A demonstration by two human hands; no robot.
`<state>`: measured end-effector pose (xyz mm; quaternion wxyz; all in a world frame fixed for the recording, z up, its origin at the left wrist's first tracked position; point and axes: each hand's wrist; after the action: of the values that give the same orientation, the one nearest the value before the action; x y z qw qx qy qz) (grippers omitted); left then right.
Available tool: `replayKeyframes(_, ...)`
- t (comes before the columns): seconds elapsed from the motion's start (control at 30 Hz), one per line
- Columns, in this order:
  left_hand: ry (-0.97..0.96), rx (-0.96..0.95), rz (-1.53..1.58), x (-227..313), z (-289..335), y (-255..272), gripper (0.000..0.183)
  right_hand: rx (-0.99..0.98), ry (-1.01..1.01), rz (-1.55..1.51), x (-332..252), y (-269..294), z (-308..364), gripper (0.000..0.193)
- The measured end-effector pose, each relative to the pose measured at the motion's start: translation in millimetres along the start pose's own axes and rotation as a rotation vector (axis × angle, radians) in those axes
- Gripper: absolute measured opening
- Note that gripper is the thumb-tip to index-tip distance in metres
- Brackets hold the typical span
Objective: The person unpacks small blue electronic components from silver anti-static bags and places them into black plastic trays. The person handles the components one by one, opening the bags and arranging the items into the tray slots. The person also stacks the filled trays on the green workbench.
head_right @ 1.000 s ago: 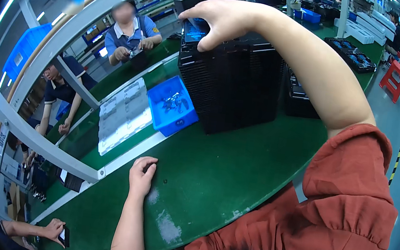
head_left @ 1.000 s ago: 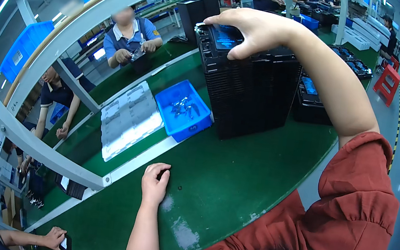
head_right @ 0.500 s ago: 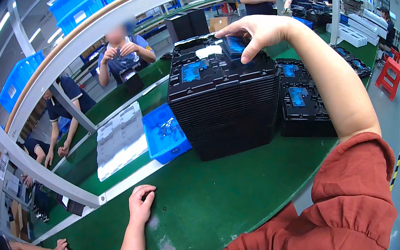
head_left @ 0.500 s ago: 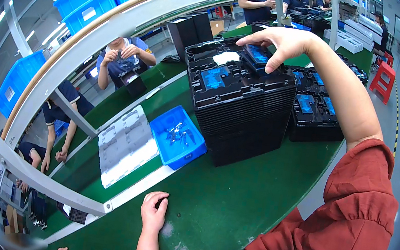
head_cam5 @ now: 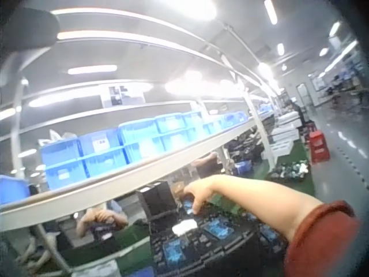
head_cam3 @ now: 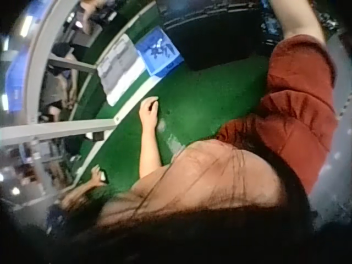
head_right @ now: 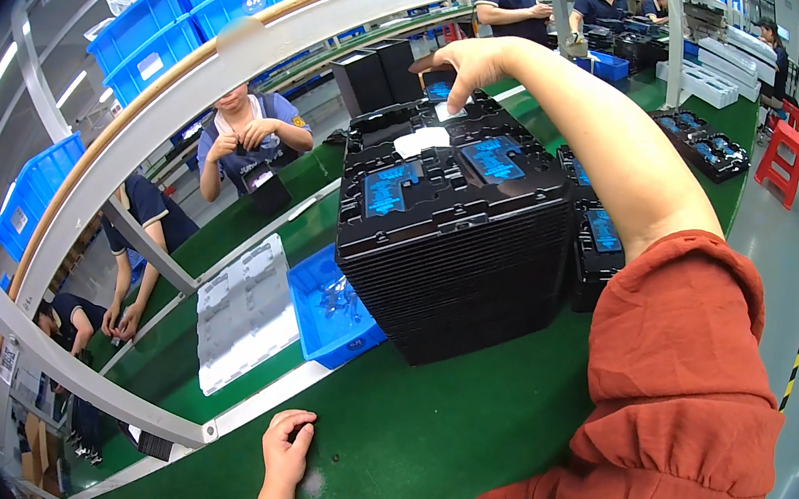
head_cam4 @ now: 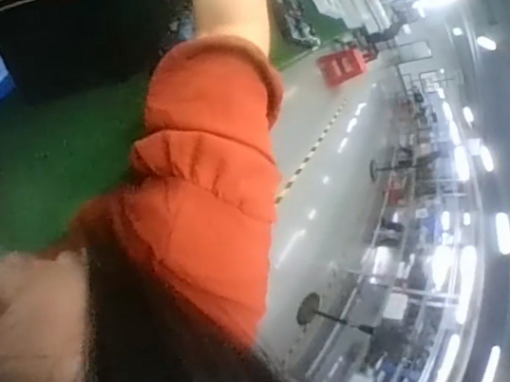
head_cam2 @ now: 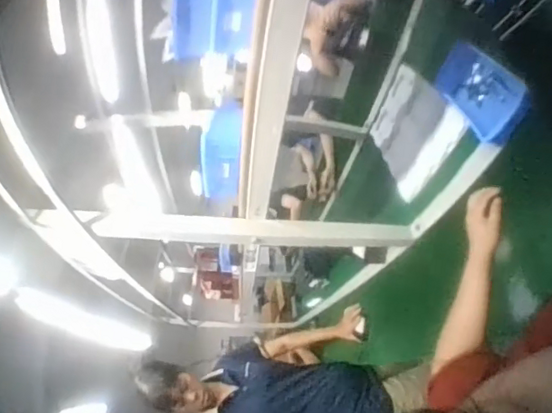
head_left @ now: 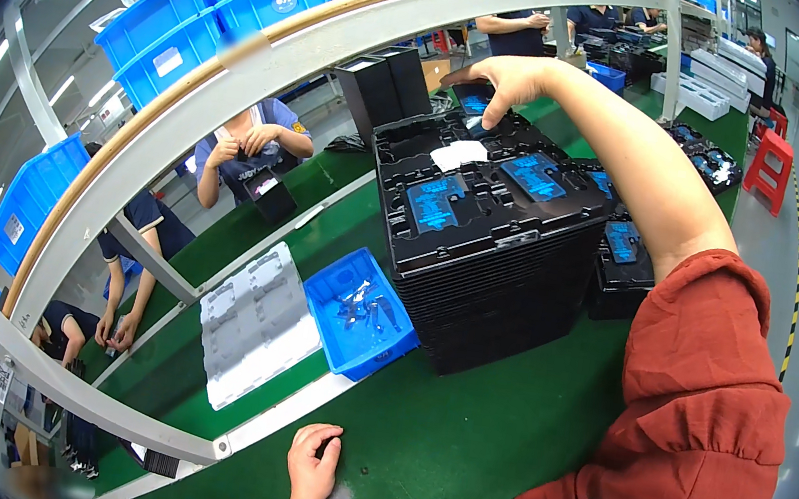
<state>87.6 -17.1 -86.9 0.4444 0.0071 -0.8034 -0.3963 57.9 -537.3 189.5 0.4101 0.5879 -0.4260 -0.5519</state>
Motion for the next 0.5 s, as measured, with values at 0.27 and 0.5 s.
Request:
replayKeyframes(0.27,0.032,-0.022,-0.005,2.0,1.0,3.5,0.013,-0.144,0.102,0.063,-35.8,-27.0,-62.3,0.091)
replayKeyframes(0.5,0.002,-0.028,0.023,-0.7,-0.1,5.4,0.013,0.001,0.041,-0.027,-38.5,-15.5,-28.6,0.064)
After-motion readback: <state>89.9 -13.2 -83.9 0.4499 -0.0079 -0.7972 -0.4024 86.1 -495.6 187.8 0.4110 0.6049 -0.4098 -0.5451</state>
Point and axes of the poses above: each hand's wrist, its own z-axis away from the middle knuckle, its own y-axis out of the back of the hand, x = y × z, and after that the axes turned 6 degrees about -x, right-handed
